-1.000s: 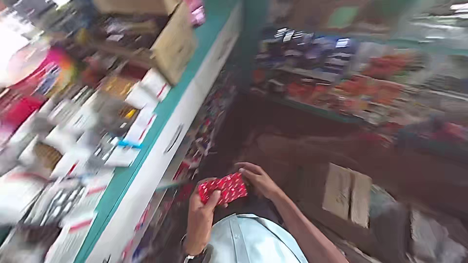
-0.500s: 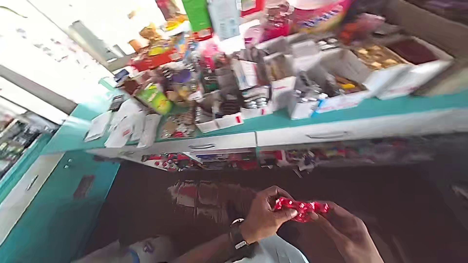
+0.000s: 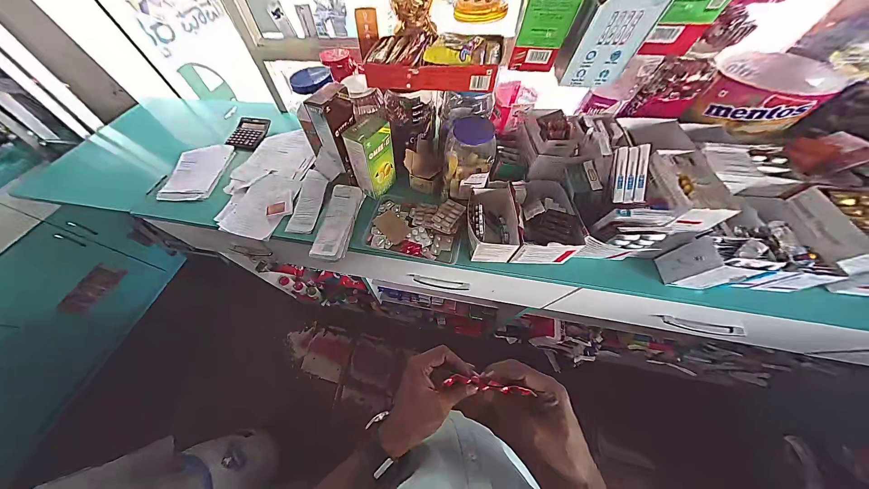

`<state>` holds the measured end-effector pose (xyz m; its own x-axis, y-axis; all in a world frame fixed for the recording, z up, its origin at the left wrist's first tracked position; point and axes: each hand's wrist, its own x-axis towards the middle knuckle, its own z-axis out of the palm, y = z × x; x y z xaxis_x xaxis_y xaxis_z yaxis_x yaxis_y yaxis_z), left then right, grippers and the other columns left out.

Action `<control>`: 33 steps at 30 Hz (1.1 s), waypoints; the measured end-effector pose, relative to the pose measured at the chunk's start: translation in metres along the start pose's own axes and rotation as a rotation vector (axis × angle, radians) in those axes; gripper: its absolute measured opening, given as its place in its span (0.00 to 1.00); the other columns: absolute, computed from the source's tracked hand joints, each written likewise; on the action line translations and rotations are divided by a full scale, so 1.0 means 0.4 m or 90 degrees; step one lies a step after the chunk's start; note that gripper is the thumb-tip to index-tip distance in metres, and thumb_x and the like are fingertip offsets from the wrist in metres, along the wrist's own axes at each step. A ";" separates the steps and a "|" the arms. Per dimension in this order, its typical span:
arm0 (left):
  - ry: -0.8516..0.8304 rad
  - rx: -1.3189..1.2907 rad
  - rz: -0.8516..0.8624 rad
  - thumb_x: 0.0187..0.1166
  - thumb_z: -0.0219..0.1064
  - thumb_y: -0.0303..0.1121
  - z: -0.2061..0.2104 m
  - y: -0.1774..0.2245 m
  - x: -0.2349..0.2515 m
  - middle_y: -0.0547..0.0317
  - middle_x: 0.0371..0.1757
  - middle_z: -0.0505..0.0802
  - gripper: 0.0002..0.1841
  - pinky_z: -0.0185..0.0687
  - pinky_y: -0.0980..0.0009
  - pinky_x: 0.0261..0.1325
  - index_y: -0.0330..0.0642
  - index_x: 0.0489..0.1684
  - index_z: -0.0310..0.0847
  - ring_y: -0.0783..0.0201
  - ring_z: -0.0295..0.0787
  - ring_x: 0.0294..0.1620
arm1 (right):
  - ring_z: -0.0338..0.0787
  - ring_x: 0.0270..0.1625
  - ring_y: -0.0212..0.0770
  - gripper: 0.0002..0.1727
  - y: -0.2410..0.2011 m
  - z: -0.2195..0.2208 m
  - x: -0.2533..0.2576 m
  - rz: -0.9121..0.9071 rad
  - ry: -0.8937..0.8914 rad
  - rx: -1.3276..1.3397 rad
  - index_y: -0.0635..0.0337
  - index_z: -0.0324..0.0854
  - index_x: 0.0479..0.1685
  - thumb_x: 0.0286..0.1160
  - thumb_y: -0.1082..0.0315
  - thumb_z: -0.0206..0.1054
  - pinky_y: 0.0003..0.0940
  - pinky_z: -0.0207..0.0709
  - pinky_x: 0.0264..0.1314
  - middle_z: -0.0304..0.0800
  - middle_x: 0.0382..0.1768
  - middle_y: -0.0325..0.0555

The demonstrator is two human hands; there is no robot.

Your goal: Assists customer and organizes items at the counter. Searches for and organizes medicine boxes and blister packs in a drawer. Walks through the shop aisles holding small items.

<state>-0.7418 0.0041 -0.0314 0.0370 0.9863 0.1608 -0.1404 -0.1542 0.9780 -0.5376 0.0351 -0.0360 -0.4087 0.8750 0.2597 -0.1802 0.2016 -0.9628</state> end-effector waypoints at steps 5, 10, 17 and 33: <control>0.058 0.008 0.015 0.67 0.77 0.20 -0.121 0.016 -0.022 0.62 0.45 0.96 0.13 0.91 0.75 0.53 0.36 0.47 0.86 0.72 0.94 0.46 | 0.93 0.46 0.30 0.12 0.036 0.113 0.078 0.030 -0.035 -0.006 0.55 0.89 0.51 0.69 0.72 0.77 0.26 0.90 0.52 0.95 0.46 0.38; 0.077 -0.057 -0.005 0.74 0.71 0.20 -0.185 0.021 -0.040 0.54 0.59 0.94 0.23 0.90 0.65 0.64 0.30 0.70 0.77 0.63 0.92 0.59 | 0.94 0.44 0.29 0.14 0.040 0.155 0.156 0.071 -0.069 0.000 0.58 0.88 0.53 0.69 0.76 0.76 0.26 0.90 0.49 0.96 0.43 0.38; 0.221 -0.022 0.008 0.73 0.69 0.18 -0.267 0.033 -0.007 0.68 0.49 0.97 0.16 0.92 0.73 0.55 0.45 0.56 0.90 0.74 0.95 0.47 | 0.91 0.56 0.28 0.28 0.041 0.123 0.330 0.099 -0.364 -0.011 0.59 0.84 0.69 0.73 0.53 0.76 0.30 0.87 0.62 0.94 0.57 0.38; 0.256 0.010 0.043 0.71 0.73 0.20 -0.467 0.064 0.136 0.69 0.50 0.98 0.18 0.92 0.71 0.56 0.50 0.56 0.91 0.72 0.95 0.49 | 0.88 0.62 0.67 0.22 0.120 0.196 1.191 0.351 -0.043 -0.897 0.65 0.77 0.67 0.83 0.58 0.62 0.68 0.82 0.53 0.86 0.62 0.66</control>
<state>-0.9284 0.0647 -0.0223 -0.3621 0.9177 0.1635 -0.1143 -0.2178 0.9693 -0.8112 0.4271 0.0476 -0.1832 0.9662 -0.1815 0.9668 0.1436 -0.2112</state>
